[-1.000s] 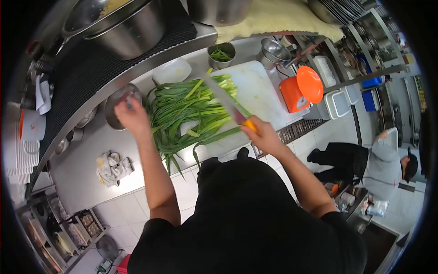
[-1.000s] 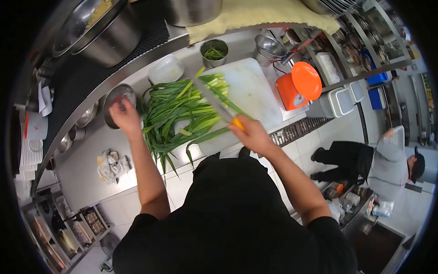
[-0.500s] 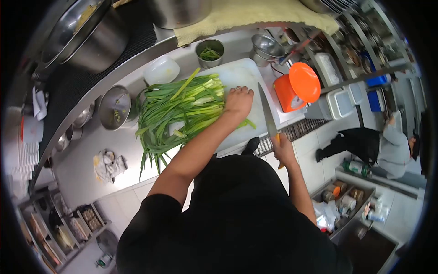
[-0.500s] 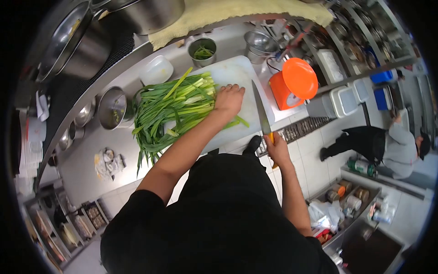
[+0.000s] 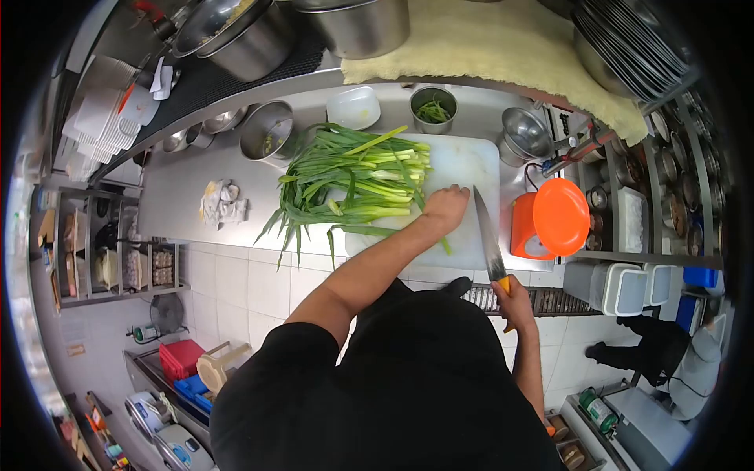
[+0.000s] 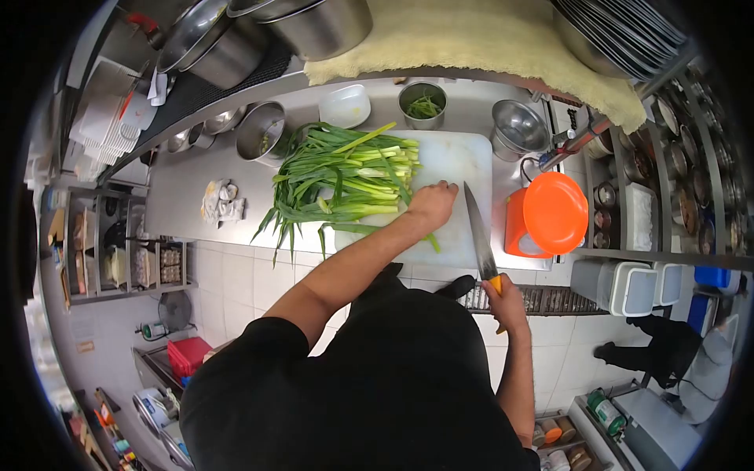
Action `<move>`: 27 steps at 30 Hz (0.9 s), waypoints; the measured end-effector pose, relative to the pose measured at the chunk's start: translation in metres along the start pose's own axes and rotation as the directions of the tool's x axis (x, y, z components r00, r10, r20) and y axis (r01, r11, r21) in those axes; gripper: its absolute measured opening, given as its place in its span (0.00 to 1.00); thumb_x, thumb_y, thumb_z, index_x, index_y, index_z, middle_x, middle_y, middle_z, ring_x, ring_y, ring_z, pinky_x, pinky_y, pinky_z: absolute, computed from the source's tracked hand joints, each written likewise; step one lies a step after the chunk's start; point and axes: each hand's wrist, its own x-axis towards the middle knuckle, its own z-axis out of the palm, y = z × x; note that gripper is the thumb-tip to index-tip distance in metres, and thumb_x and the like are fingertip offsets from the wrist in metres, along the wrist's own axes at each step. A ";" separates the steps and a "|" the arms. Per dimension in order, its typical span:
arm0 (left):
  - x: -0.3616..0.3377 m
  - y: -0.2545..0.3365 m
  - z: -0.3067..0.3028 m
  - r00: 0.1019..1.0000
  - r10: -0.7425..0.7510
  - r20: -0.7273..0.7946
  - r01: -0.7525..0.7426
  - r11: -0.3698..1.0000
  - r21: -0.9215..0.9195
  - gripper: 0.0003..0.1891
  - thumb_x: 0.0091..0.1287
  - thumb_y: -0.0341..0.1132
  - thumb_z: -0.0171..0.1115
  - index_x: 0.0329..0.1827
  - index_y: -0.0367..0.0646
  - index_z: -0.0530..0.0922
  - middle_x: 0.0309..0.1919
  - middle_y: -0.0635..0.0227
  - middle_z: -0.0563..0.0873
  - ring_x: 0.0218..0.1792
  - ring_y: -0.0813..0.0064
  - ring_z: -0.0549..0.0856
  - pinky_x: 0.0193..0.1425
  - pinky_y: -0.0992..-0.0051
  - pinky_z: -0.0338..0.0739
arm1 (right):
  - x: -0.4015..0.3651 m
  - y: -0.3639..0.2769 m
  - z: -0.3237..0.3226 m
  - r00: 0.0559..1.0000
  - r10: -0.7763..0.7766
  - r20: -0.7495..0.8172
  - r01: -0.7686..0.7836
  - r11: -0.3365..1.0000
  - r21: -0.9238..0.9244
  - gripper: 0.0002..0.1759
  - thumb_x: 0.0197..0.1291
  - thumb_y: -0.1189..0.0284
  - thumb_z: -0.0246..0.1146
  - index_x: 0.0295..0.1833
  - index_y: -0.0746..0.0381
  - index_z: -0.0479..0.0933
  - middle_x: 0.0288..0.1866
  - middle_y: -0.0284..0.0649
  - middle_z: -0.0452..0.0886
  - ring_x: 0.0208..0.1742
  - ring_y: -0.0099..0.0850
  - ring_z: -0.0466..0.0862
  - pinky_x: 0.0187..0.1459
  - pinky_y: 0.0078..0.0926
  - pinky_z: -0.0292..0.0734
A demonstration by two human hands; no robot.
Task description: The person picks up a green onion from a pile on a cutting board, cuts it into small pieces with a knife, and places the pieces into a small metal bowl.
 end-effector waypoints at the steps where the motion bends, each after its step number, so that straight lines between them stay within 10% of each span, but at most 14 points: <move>1: -0.002 -0.002 0.000 0.999 -0.008 -0.033 0.007 1.000 -0.031 0.10 0.65 0.26 0.62 0.48 0.36 0.82 0.48 0.49 0.89 0.48 0.46 0.92 0.54 0.55 0.89 | 0.003 0.003 -0.004 1.000 0.009 0.021 -0.009 1.000 0.027 0.20 0.77 0.58 0.69 0.44 0.65 0.74 0.23 0.38 0.78 0.19 0.29 0.78 0.22 0.35 0.73; 7: -0.037 -0.036 -0.079 0.890 -0.134 -0.436 -0.006 0.953 -0.304 0.07 0.63 0.25 0.66 0.43 0.41 0.82 0.38 0.54 0.88 0.38 0.49 0.90 0.45 0.56 0.86 | 0.007 -0.007 -0.008 0.989 0.115 0.089 -0.122 0.989 0.079 0.15 0.78 0.61 0.69 0.46 0.61 0.75 0.25 0.31 0.76 0.19 0.21 0.75 0.21 0.25 0.72; 10: -0.064 -0.117 -0.167 0.635 -0.357 -0.685 0.054 0.905 -0.422 0.06 0.65 0.24 0.69 0.43 0.41 0.84 0.32 0.62 0.88 0.31 0.68 0.88 0.39 0.68 0.85 | 0.009 -0.002 0.009 0.991 0.124 0.051 -0.129 0.984 0.119 0.18 0.78 0.58 0.68 0.47 0.62 0.76 0.23 0.33 0.76 0.18 0.23 0.75 0.20 0.28 0.72; 14: -0.100 -0.299 -0.232 0.304 -0.398 -0.866 0.237 0.912 -0.336 0.12 0.65 0.29 0.68 0.51 0.40 0.88 0.45 0.49 0.91 0.49 0.49 0.91 0.57 0.56 0.86 | 0.008 -0.002 0.030 0.990 0.140 -0.007 -0.139 0.986 0.088 0.20 0.77 0.56 0.69 0.47 0.64 0.75 0.21 0.36 0.77 0.19 0.28 0.80 0.21 0.33 0.75; 17: -0.126 -0.395 -0.230 0.511 -0.279 -0.813 0.606 0.787 0.111 0.17 0.65 0.32 0.68 0.56 0.40 0.88 0.59 0.46 0.86 0.62 0.42 0.86 0.70 0.50 0.81 | 0.008 0.006 0.040 0.985 0.116 -0.125 -0.131 0.984 -0.119 0.26 0.76 0.51 0.67 0.48 0.67 0.76 0.33 0.57 0.86 0.35 0.55 0.89 0.40 0.53 0.82; 19: -0.126 -0.346 -0.237 0.446 -0.162 -0.880 0.471 0.879 0.076 0.14 0.69 0.31 0.68 0.56 0.41 0.88 0.54 0.49 0.88 0.55 0.48 0.88 0.63 0.56 0.84 | 0.001 -0.008 0.043 0.976 0.109 -0.187 -0.146 0.969 -0.198 0.27 0.75 0.50 0.68 0.50 0.68 0.77 0.42 0.65 0.88 0.49 0.66 0.88 0.48 0.61 0.81; 22: -0.111 -0.225 -0.209 0.545 -0.306 -0.781 0.096 0.948 -0.305 0.10 0.73 0.29 0.68 0.55 0.42 0.89 0.46 0.56 0.89 0.45 0.57 0.89 0.53 0.64 0.86 | -0.004 -0.027 0.053 0.956 0.031 -0.292 -0.118 0.951 -0.286 0.25 0.73 0.52 0.70 0.48 0.67 0.77 0.38 0.63 0.88 0.44 0.65 0.88 0.45 0.61 0.81; 25: -0.104 -0.111 -0.152 0.778 -0.021 -0.628 -0.225 0.924 -0.310 0.06 0.71 0.28 0.71 0.48 0.45 0.89 0.38 0.60 0.89 0.39 0.61 0.90 0.46 0.64 0.86 | -0.008 -0.048 0.063 0.917 -0.051 -0.395 -0.117 0.913 -0.390 0.23 0.73 0.54 0.70 0.46 0.67 0.78 0.35 0.60 0.88 0.40 0.63 0.88 0.42 0.60 0.81; 27: -0.101 -0.066 -0.111 0.948 0.015 -0.318 -0.154 0.896 -0.417 0.09 0.69 0.28 0.71 0.51 0.43 0.89 0.44 0.60 0.90 0.42 0.58 0.91 0.48 0.63 0.87 | -0.012 -0.063 0.066 0.914 -0.086 -0.397 -0.076 0.924 -0.375 0.22 0.73 0.56 0.71 0.45 0.66 0.77 0.34 0.60 0.87 0.39 0.63 0.88 0.40 0.59 0.81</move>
